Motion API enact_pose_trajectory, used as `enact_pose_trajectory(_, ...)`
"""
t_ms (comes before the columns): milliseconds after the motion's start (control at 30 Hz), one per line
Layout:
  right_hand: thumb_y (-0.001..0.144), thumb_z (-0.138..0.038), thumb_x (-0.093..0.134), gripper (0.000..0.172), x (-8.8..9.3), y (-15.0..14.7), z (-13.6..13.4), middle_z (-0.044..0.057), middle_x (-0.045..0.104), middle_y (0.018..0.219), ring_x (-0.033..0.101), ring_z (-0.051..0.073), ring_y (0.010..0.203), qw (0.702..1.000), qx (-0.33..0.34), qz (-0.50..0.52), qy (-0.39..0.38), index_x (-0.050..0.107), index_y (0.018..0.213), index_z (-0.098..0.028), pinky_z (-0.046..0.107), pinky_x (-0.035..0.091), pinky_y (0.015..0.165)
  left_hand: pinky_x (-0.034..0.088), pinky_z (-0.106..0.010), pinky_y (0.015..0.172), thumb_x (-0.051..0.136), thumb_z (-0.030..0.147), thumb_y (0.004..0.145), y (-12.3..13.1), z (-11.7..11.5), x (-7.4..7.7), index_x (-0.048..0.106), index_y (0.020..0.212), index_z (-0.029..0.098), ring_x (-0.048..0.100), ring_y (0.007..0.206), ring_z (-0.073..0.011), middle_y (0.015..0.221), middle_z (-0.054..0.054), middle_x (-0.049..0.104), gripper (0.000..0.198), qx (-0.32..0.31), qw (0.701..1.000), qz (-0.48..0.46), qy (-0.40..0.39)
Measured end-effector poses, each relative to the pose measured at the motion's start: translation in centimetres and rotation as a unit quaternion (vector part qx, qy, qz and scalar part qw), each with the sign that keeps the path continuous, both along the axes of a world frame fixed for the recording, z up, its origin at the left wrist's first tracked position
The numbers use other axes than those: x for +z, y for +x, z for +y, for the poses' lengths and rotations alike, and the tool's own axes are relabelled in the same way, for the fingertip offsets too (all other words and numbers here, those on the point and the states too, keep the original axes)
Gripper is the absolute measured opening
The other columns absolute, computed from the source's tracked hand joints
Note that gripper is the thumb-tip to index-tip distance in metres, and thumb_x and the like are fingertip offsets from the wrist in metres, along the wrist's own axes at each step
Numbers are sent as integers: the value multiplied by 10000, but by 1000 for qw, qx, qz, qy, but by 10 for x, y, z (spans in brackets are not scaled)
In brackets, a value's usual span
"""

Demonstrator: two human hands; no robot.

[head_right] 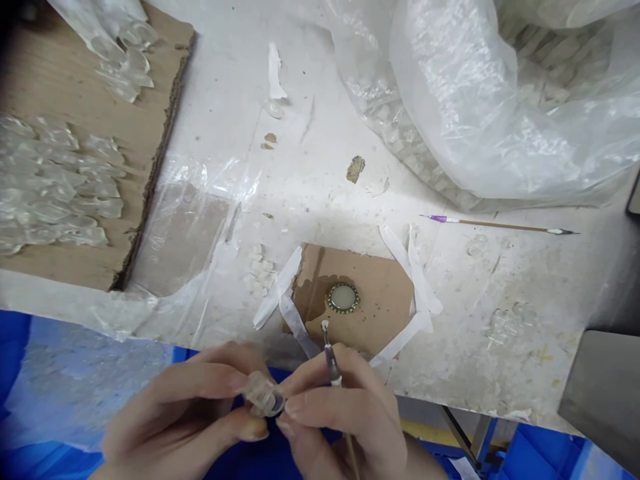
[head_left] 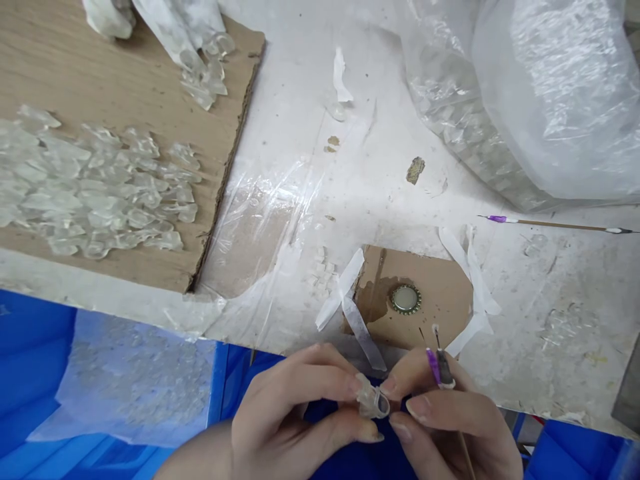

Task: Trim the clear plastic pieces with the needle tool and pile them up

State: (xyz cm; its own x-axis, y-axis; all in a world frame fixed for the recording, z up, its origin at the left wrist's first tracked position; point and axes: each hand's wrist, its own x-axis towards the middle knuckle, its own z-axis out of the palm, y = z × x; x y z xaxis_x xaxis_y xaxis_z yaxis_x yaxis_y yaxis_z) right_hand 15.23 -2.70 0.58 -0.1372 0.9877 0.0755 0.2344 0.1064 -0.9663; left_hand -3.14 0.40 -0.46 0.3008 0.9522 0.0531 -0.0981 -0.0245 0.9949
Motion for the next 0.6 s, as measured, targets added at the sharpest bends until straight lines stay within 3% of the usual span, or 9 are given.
enact_pose_trajectory(67, 839, 49, 594, 394, 0, -2, 5, 42, 703, 909, 689, 130, 668, 999, 20, 36, 17, 560, 1106, -239, 189, 608, 548, 619, -194, 534, 760, 203, 906, 0, -1, -1, 700, 1210, 245, 717, 577, -152, 727, -26, 766, 313, 1, 1000, 0, -19)
enact_pose_trajectory(167, 871, 51, 580, 332, -1, -5, 10, 19, 660, 869, 681, 118, 688, 996, 28, 76, 23, 545, 1044, -230, 175, 608, 582, 606, -198, 500, 786, 223, 884, -2, 2, -1, 713, 1236, 240, 709, 546, -153, 724, -33, 771, 360, -25, 999, 30, 0)
enact_pose_trajectory(367, 954, -42, 574, 235, -1, -7, 14, -36, 627, 816, 628, 75, 627, 992, 42, 114, -20, 478, 933, -256, 134, 581, 590, 576, -182, 442, 762, 257, 908, -4, 6, 1, 712, 977, 196, 710, 533, -147, 707, -27, 766, 105, -66, 996, 50, 28)
enact_pose_trajectory(600, 951, -29, 571, 239, 1, -8, 9, -13, 639, 820, 630, 75, 628, 994, 45, 103, 10, 481, 906, -245, 134, 581, 591, 594, -204, 440, 758, 234, 910, -1, 2, -1, 685, 939, 194, 710, 510, -153, 706, -35, 785, 89, -52, 997, 40, 29)
